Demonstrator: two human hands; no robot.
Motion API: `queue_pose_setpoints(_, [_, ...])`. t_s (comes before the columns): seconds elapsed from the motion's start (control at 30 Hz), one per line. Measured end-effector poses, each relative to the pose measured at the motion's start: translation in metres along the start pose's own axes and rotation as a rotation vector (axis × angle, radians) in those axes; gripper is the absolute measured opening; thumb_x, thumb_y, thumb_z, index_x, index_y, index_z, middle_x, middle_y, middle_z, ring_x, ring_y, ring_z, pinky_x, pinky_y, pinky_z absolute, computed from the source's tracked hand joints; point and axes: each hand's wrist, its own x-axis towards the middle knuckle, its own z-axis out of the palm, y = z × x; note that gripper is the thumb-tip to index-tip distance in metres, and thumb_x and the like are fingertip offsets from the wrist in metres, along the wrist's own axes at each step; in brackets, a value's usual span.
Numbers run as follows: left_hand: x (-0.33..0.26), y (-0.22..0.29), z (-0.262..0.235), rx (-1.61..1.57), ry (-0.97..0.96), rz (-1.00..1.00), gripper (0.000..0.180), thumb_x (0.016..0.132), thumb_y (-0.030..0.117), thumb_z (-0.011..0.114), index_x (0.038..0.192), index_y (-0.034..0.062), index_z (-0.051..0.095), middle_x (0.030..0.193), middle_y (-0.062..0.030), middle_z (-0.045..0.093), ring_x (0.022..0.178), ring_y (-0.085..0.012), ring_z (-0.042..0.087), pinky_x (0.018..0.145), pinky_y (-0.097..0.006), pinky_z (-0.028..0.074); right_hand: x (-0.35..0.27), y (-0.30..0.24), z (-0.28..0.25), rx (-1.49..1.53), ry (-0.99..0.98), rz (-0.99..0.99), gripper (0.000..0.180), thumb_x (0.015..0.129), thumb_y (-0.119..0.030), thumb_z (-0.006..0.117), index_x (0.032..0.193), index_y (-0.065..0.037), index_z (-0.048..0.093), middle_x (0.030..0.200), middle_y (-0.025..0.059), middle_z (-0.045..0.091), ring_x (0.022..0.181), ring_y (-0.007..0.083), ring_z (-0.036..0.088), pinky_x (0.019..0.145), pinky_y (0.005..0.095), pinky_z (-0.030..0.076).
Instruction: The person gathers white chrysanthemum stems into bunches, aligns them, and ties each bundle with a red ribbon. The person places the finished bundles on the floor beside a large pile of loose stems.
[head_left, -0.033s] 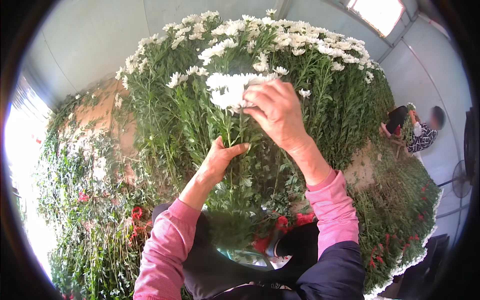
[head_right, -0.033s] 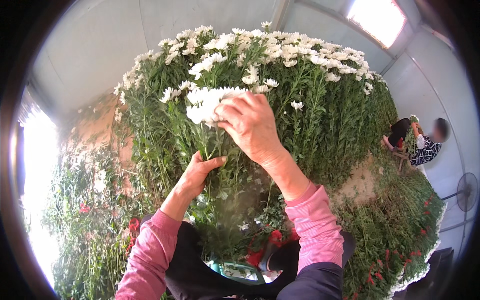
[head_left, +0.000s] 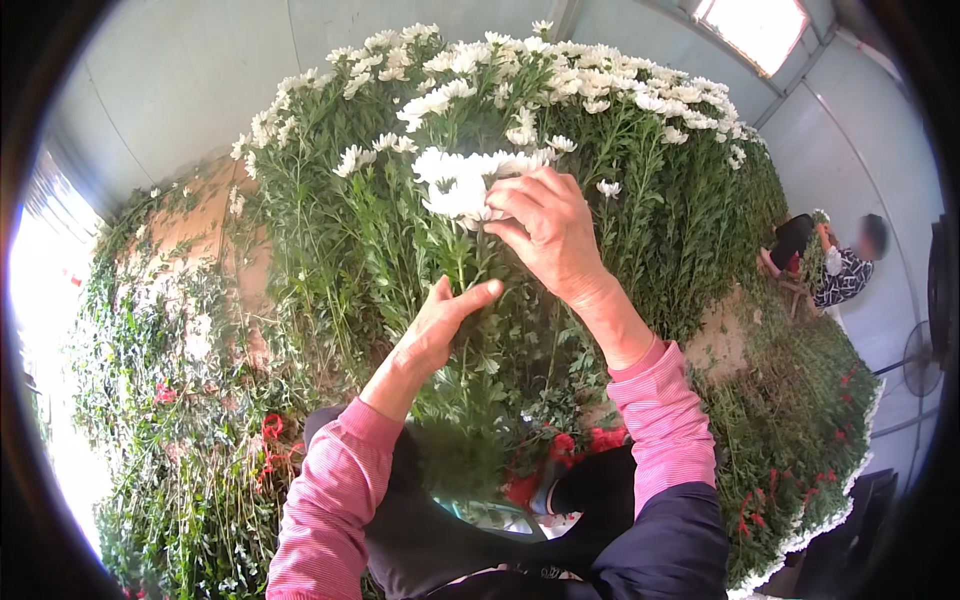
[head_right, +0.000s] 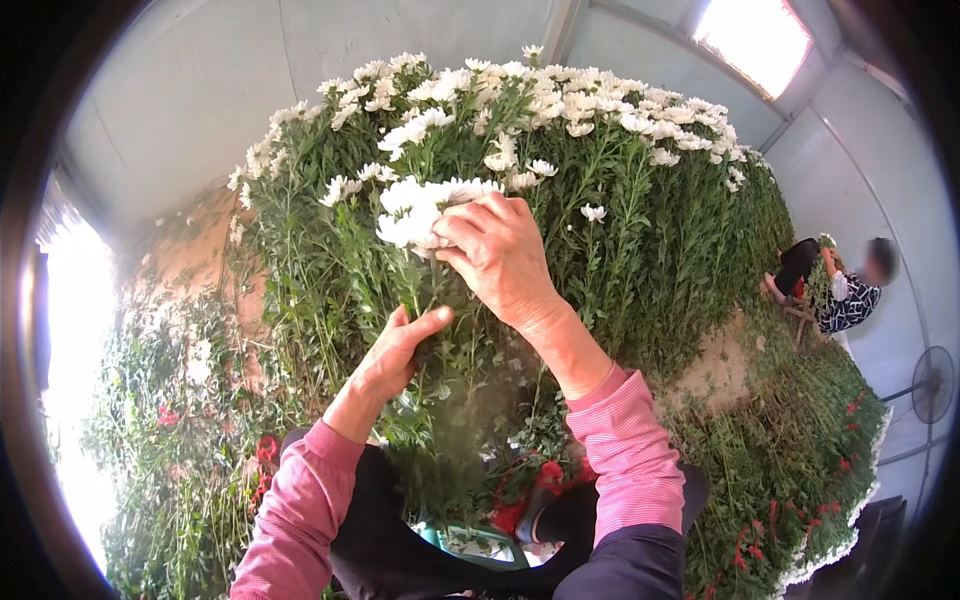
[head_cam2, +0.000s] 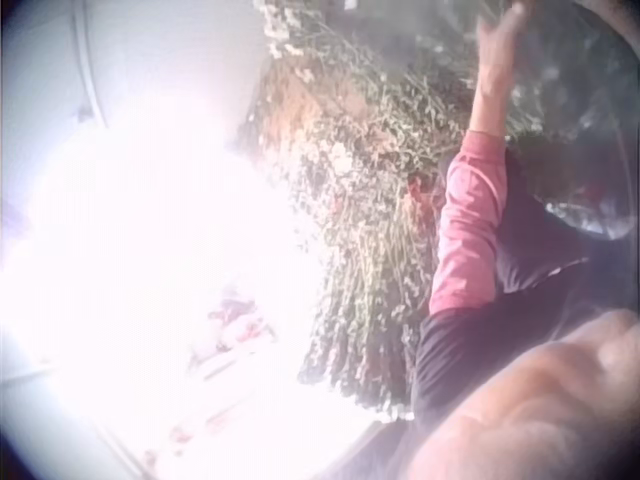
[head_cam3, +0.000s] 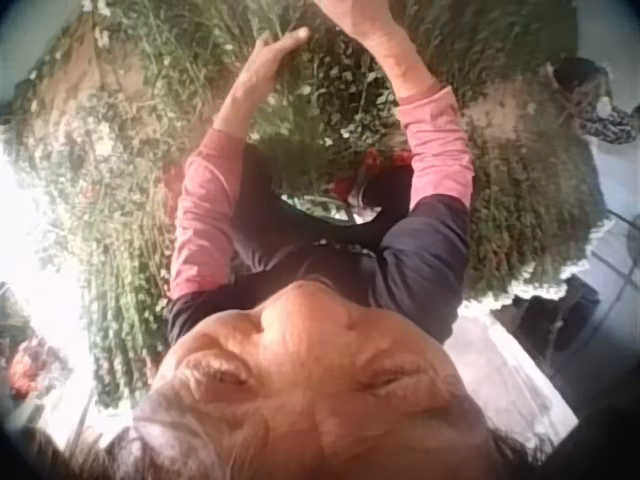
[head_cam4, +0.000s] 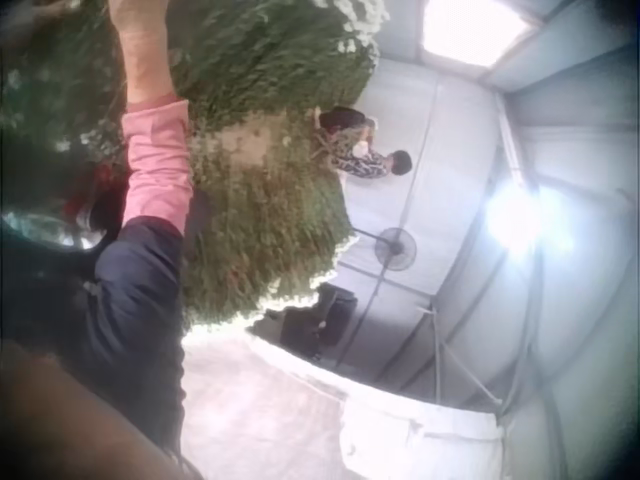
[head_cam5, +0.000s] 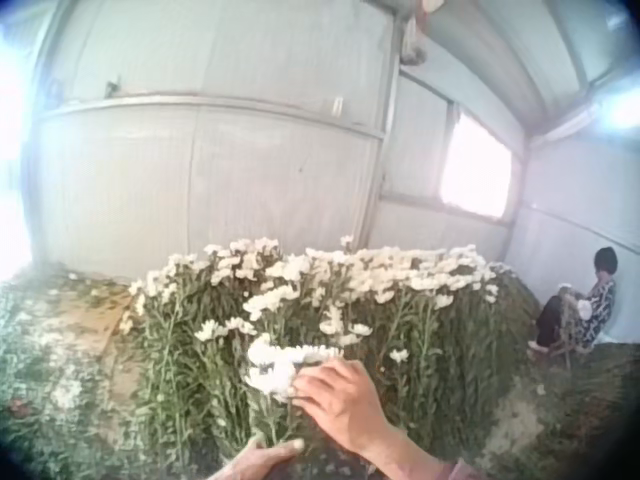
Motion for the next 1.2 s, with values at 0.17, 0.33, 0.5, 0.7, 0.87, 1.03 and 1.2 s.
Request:
queue_pose_setpoints(0.17, [-0.015,0.016,0.01,-0.365,-0.188,-0.069,0.045,0.099,0.039,0.058,0.126,0.0046,0.051,0.118,-0.0089,0.063,0.105,-0.0198,0.063,0.091,-0.037,0.052,-0.009,0.01,0.009,0.126,-0.04,0.117,0.026,0.073,-0.017,0.08,0.094,-0.014,0.067,0.097,-0.0024,0.066,0.098,0.0199,0.059,0.087,0.0357,0.043])
queue_pose_setpoints(0.33, [-0.006,0.007,0.003,-0.134,-0.115,-0.06,0.039,0.102,0.043,0.052,0.109,0.0052,0.058,0.091,-0.0065,0.068,0.068,-0.0189,0.065,0.053,-0.032,0.053,-0.008,0.009,0.015,0.109,-0.129,0.11,0.026,0.074,-0.019,0.081,0.095,-0.012,0.067,0.097,0.0004,0.066,0.098,0.0219,0.06,0.089,0.0361,0.045])
queue_pose_setpoints(0.5, [-0.013,0.018,-0.005,0.025,0.091,0.04,0.048,0.096,0.053,0.058,0.104,0.0062,0.06,0.077,-0.0039,0.063,0.059,-0.0131,0.057,0.05,-0.026,0.046,-0.022,0.023,0.029,0.486,0.173,0.214,0.028,0.085,-0.013,0.075,0.111,-0.007,0.067,0.113,0.0098,0.068,0.103,0.0252,0.066,0.088,0.0367,0.053])
queue_pose_setpoints(0.7, [-0.033,0.036,-0.088,-0.1,-0.041,0.198,0.034,0.107,0.04,0.038,0.107,0.0078,0.047,0.082,-0.0022,0.052,0.063,-0.0106,0.047,0.059,-0.027,0.043,-0.216,0.025,0.087,0.352,-0.278,0.775,0.019,0.095,-0.023,0.06,0.102,-0.007,0.067,0.081,0.0116,0.07,0.07,0.0183,0.067,0.066,0.032,0.055])
queue_pose_setpoints(0.87, [-0.048,0.034,-0.094,-0.026,-0.012,0.203,0.03,0.108,0.036,0.035,0.106,0.0084,0.047,0.088,-0.0042,0.047,0.068,-0.0121,0.041,0.065,-0.028,0.038,-0.453,-0.098,0.175,0.367,-0.706,1.01,0.013,0.089,-0.018,0.064,0.099,-0.01,0.062,0.104,0.012,0.067,0.083,0.0262,0.067,0.074,0.0429,0.054])
queue_pose_setpoints(1.03, [-0.049,0.036,-0.095,-0.119,-0.072,0.174,0.03,0.108,0.034,0.034,0.106,0.009,0.049,0.087,-0.0036,0.045,0.069,-0.0131,0.041,0.067,-0.029,0.036,-0.49,-0.126,0.167,0.848,-0.665,1.249,0.009,0.082,-0.011,0.068,0.091,-0.008,0.067,0.078,0.0086,0.071,0.063,0.019,0.067,0.063,0.0326,0.053])
queue_pose_setpoints(1.2, [-0.045,0.037,-0.094,-0.132,-0.081,0.172,0.031,0.108,0.034,0.035,0.106,0.0078,0.05,0.088,-0.004,0.046,0.068,-0.0131,0.041,0.066,-0.029,0.036,-0.499,-0.066,0.126,0.51,-0.938,1.096,0.024,0.077,-0.022,0.074,0.096,-0.009,0.069,0.088,0.0084,0.073,0.079,0.0235,0.071,0.073,0.0361,0.055])
